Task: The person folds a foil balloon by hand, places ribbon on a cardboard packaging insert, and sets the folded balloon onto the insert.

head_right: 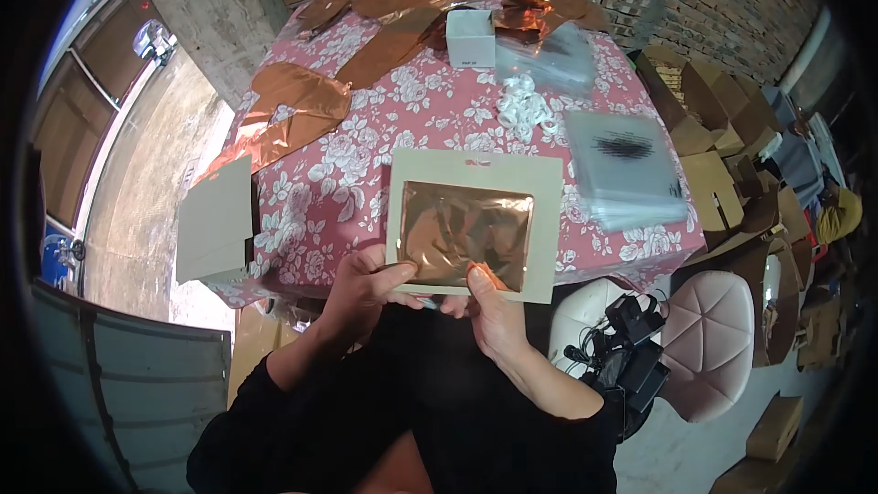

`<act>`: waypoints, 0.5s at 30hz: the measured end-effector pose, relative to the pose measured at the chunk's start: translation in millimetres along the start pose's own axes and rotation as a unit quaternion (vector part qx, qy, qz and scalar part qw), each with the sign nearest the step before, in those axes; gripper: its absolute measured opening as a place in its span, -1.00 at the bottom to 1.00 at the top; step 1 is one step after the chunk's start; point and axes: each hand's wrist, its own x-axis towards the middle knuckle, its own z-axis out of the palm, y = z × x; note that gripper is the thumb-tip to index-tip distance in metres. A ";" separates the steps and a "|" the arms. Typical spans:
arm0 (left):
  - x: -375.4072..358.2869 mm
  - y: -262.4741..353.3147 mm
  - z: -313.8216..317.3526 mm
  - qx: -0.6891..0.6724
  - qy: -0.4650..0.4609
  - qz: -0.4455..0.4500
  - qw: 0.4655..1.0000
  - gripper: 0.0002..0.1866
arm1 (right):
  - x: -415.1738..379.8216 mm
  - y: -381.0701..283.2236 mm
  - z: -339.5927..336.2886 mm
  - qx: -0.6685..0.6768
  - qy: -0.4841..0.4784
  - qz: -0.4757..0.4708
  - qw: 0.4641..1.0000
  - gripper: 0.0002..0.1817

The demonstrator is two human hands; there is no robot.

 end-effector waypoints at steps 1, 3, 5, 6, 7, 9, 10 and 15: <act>4.4 -0.3 -2.0 0.015 0.017 0.017 1.000 -0.73 | 4.6 -4.9 2.7 -0.003 -0.004 0.014 1.000 -0.65; 11.4 6.0 -1.0 0.041 0.066 0.035 0.996 -0.74 | 15.8 -9.6 8.9 0.011 0.014 0.040 0.999 -0.61; 24.6 9.6 -8.6 0.031 0.077 0.022 0.996 -0.73 | 19.2 -26.9 16.7 0.012 -0.009 0.074 0.997 -0.57; 31.6 11.7 -14.5 0.023 0.089 0.007 0.996 -0.73 | 21.3 -33.9 18.4 0.014 -0.030 0.109 0.993 -0.53; 37.2 15.9 -20.2 0.011 0.095 -0.020 0.995 -0.72 | 22.2 -36.2 8.0 -0.053 -0.043 0.187 0.980 -0.50; 49.2 15.8 -27.9 -0.003 0.098 -0.009 0.995 -0.72 | 15.1 -58.2 8.0 -0.240 -0.101 0.176 0.949 -0.53; 55.1 14.1 -31.7 -0.013 0.096 -0.001 0.995 -0.72 | 13.7 -65.0 9.4 -0.414 -0.152 0.155 0.884 -0.56; 64.7 13.0 -43.2 0.003 0.110 -0.045 0.993 -0.70 | 92.2 -93.4 15.5 -0.688 -0.211 -0.339 0.605 -0.21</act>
